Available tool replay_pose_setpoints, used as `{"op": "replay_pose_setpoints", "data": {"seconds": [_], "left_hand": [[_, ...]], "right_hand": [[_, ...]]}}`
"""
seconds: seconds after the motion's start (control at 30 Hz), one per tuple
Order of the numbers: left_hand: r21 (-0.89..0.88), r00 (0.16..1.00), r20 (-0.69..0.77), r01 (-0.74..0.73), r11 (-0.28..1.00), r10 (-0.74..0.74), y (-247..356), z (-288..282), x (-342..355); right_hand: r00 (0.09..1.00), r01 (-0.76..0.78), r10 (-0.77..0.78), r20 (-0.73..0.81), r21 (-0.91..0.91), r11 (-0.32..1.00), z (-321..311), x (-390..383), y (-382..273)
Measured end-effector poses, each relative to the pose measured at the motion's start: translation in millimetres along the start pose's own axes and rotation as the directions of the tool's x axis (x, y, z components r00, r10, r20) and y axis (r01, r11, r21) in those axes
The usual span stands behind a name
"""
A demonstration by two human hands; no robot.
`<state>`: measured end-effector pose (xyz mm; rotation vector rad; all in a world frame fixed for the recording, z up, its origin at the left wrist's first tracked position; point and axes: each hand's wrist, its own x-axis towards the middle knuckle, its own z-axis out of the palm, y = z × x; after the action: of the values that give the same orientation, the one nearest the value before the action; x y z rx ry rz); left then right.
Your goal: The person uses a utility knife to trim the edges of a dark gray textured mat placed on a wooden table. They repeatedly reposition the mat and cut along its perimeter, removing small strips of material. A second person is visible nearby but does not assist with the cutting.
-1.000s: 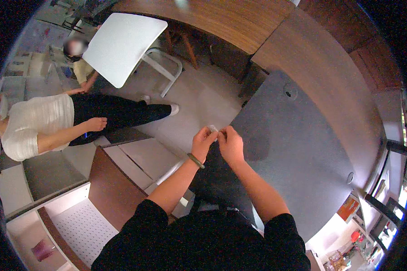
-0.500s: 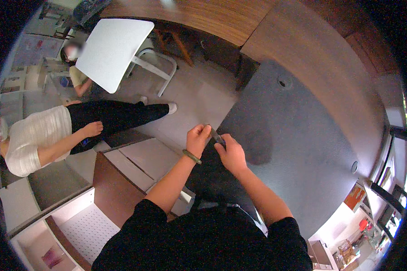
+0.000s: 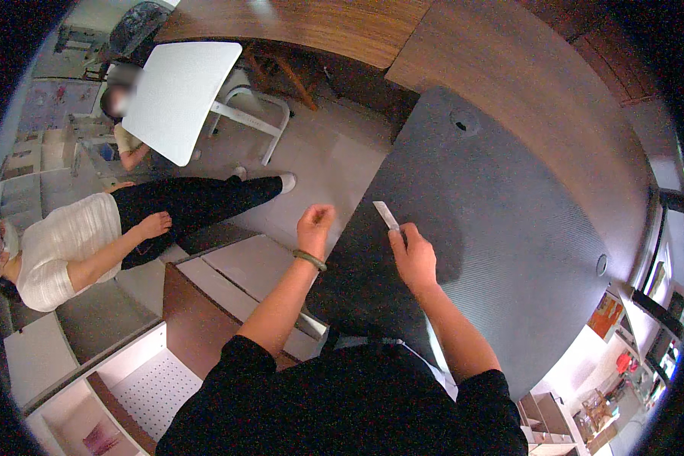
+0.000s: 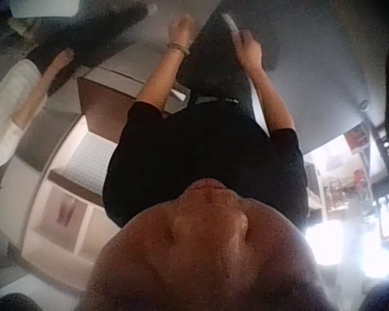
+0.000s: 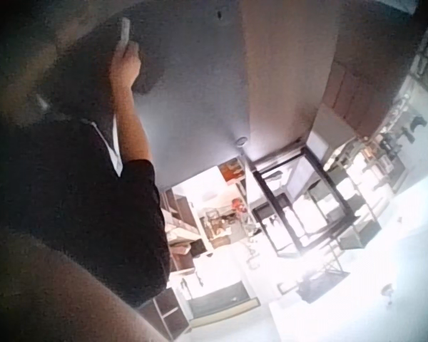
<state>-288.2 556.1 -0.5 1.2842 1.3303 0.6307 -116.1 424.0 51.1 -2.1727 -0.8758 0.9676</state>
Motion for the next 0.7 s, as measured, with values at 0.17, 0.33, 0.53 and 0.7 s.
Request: {"op": "replay_pose_setpoints", "data": {"seconds": [0.17, 0.33, 0.53, 0.7], "left_hand": [[0.249, 0.985, 0.167, -0.079, 0.965, 0.038, -11, 17, -9], [0.427, 0.963, 0.256, -0.186, 0.885, 0.079, -16, 47, 7], [0.550, 0.993, 0.099, -0.106, 0.829, 0.062, -18, 37, -4], [0.562, 0.987, 0.106, -0.158, 0.812, 0.119, -22, 24, -11]], "right_hand": [[0.982, 0.159, -0.166, -0.091, -0.073, 0.985, -6, 5, 7], [0.957, 0.182, -0.221, -0.189, -0.204, 0.962, -35, 62, 5], [0.933, 0.171, -0.264, -0.243, -0.345, 0.923, -42, 116, -7], [0.896, 0.106, -0.257, -0.362, -0.387, 0.916, -42, 162, -18]]}}
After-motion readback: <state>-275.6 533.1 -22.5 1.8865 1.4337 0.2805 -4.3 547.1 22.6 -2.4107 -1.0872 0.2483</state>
